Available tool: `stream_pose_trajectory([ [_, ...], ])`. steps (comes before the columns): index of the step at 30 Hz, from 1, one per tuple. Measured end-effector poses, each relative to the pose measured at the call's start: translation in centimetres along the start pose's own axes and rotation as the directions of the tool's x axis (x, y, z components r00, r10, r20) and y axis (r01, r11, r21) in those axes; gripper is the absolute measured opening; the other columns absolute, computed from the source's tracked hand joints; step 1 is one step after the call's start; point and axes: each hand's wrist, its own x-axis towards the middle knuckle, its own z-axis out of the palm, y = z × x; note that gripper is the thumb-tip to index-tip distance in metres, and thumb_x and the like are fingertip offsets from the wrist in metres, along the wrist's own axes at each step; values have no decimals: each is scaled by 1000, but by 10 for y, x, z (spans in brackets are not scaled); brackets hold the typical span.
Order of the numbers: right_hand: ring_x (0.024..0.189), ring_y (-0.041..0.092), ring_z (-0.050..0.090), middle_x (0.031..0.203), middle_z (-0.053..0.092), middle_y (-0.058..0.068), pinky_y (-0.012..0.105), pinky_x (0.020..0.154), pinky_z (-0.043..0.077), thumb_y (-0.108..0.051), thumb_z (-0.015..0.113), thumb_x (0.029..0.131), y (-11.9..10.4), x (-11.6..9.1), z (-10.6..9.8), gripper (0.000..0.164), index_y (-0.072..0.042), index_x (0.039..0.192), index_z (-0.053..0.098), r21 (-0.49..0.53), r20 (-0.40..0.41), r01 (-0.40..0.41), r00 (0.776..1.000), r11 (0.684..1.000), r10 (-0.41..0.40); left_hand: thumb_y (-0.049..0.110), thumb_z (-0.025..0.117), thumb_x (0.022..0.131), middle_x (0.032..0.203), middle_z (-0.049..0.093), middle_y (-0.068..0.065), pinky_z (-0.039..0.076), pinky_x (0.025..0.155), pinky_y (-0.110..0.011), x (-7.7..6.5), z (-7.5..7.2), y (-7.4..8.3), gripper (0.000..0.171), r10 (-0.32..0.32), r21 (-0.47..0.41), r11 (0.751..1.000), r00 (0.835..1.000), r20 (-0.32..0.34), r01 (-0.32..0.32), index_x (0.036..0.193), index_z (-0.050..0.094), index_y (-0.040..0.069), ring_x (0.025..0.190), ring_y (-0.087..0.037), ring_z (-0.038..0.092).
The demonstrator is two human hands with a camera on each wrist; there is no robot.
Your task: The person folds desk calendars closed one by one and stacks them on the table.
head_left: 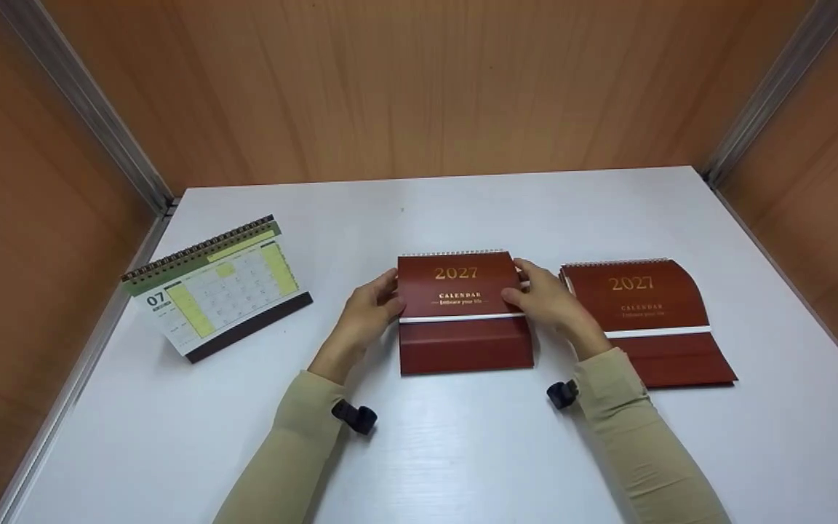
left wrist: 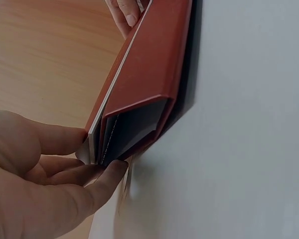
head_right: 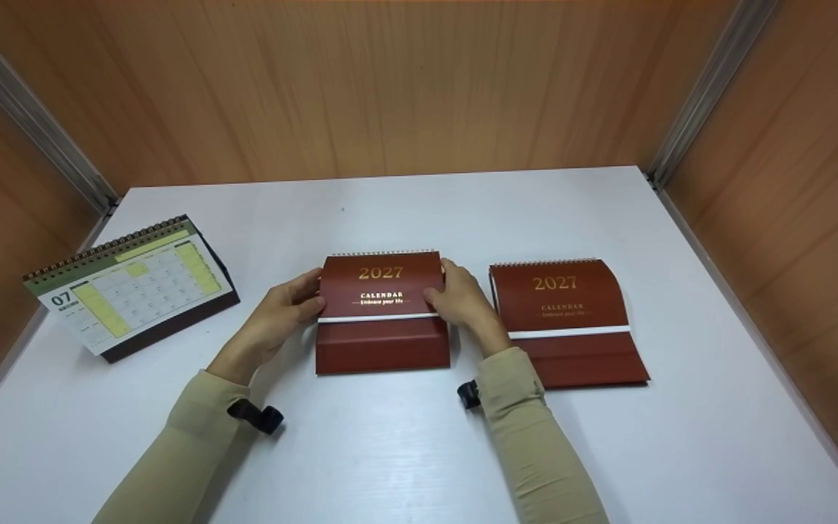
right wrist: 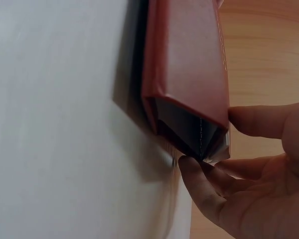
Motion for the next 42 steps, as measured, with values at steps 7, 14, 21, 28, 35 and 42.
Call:
stream_pose_trajectory([
  [7,146,46,46,158,44,33,55,123,37,-10,57,108,1,0,1,71,7,166,19,18,14,-1,1000,1000,1,-1,56,107,160,48,-23,45,119,-40,1,0,-2,64,6,8,1000,1000,1,-6,165,31,1,148,-33,48],
  [14,145,47,47,158,45,33,56,123,37,-12,57,108,0,0,2,72,6,166,19,-2,18,-6,1000,1000,6,0,56,106,160,48,-24,44,120,-41,2,-1,-4,64,13,40,999,1000,1,-13,165,31,-1,149,-34,47],
  [21,146,46,46,160,44,31,55,125,33,-13,58,107,1,0,3,73,4,167,19,-8,29,-14,999,1000,15,1,56,107,160,49,-22,39,124,-43,1,-2,-3,64,2,74,997,1000,-9,-2,165,32,0,151,-33,44],
  [28,147,46,46,161,42,30,54,125,33,-12,58,108,0,-1,2,73,4,167,18,1,46,3,999,1000,-3,1,56,107,161,47,-23,37,125,-46,-1,-3,-3,67,1,82,997,1000,1,-1,167,28,3,151,-34,44],
  [35,148,46,43,161,41,31,54,125,33,-14,59,108,1,-1,0,76,2,168,16,35,60,-16,998,999,14,5,57,107,160,50,-19,37,125,-47,0,-2,-3,68,-10,100,995,1000,2,10,168,30,10,149,-32,47],
  [42,151,45,39,164,38,30,54,127,31,-17,60,108,0,-2,-3,77,-1,169,15,60,68,-28,997,998,24,17,57,108,167,41,-18,38,123,-55,1,-2,0,65,-26,135,990,1000,-11,27,168,32,14,151,-37,44],
])
